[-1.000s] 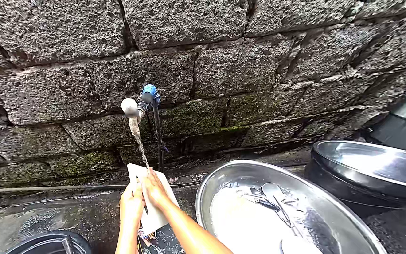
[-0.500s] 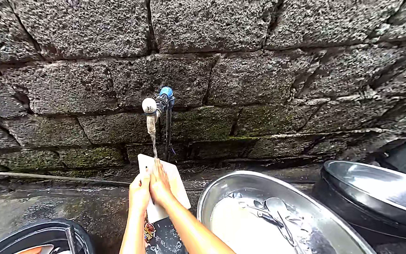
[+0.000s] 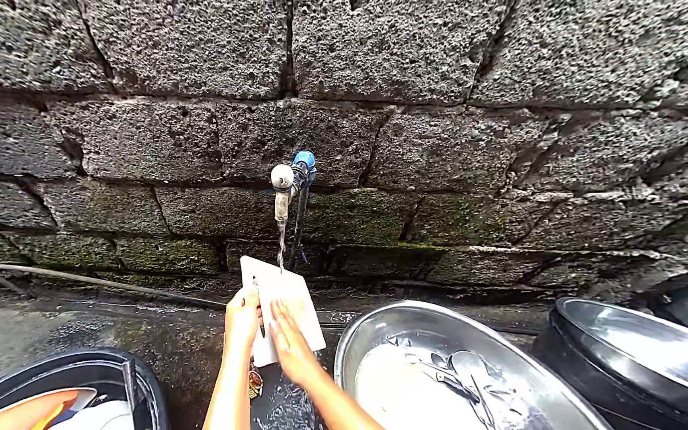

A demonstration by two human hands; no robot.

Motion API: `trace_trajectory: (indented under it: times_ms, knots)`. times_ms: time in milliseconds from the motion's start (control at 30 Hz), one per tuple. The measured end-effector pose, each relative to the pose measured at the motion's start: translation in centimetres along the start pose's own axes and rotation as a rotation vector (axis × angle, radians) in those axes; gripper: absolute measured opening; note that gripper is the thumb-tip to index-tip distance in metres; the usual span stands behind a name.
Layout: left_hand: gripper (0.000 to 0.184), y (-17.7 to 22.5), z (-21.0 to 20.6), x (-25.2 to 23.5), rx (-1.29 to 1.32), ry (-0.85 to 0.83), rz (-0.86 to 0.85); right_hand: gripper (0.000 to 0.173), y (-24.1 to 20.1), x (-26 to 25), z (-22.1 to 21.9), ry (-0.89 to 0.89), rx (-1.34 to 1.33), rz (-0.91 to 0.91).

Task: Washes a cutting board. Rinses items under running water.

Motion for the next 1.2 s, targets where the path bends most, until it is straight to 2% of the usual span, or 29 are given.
trace_trajectory:
  times_ms: [133,200,300,400,533,667,933,1033,1200]
  knots:
    - [0.038,0.0,0.2,0.3,0.028,-0.02,0.034,0.051,2.3,-5.6,1.7,-0.058,0.12,-0.049]
    - [0.038,0.0,0.4,0.2,0.019,-0.022,0.056,0.043,2.2,-7.3,3.2,-0.066,0.193,-0.113]
    - [0.037,0.0,0.6,0.1,-0.016,-0.035,0.08,0.019,-0.2,-8.9,4.1,-0.16,0.39,-0.093]
    - [0.038,-0.3,0.6,0.0,-0.028,-0.036,0.102,0.012,-2.5,-9.4,3.2,-0.304,0.533,-0.025]
    - [0.037,0.1,0.8,0.4,-0.005,-0.02,0.106,0.016,-2.3,-10.0,2.9,-0.391,0.689,-0.078]
    - [0.038,0.5,1.5,0.4,0.032,-0.001,0.109,0.014,-2.9,-9.8,2.7,-0.424,0.651,-0.067]
    - [0.036,0.5,1.9,0.5,0.069,0.012,0.115,0.013,-1.7,-9.2,2.7,-0.344,0.603,-0.066]
    - [0.037,0.1,1.8,0.3,0.072,0.004,0.119,0.017,-0.9,-9.3,2.9,-0.303,0.645,-0.122]
    - [0.036,0.2,1.7,0.4,0.024,0.008,0.11,0.014,-1.6,-9.1,2.5,-0.312,0.597,-0.06]
Point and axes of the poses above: each hand's wrist, its own x-axis away from the middle knuckle, its own z-axis out of the back of the hand, y = z × x, the point moved 9 cm from there along -x, towards the middle knuckle, and after that the axes turned 11 degrees about y, right-handed, at the moved point
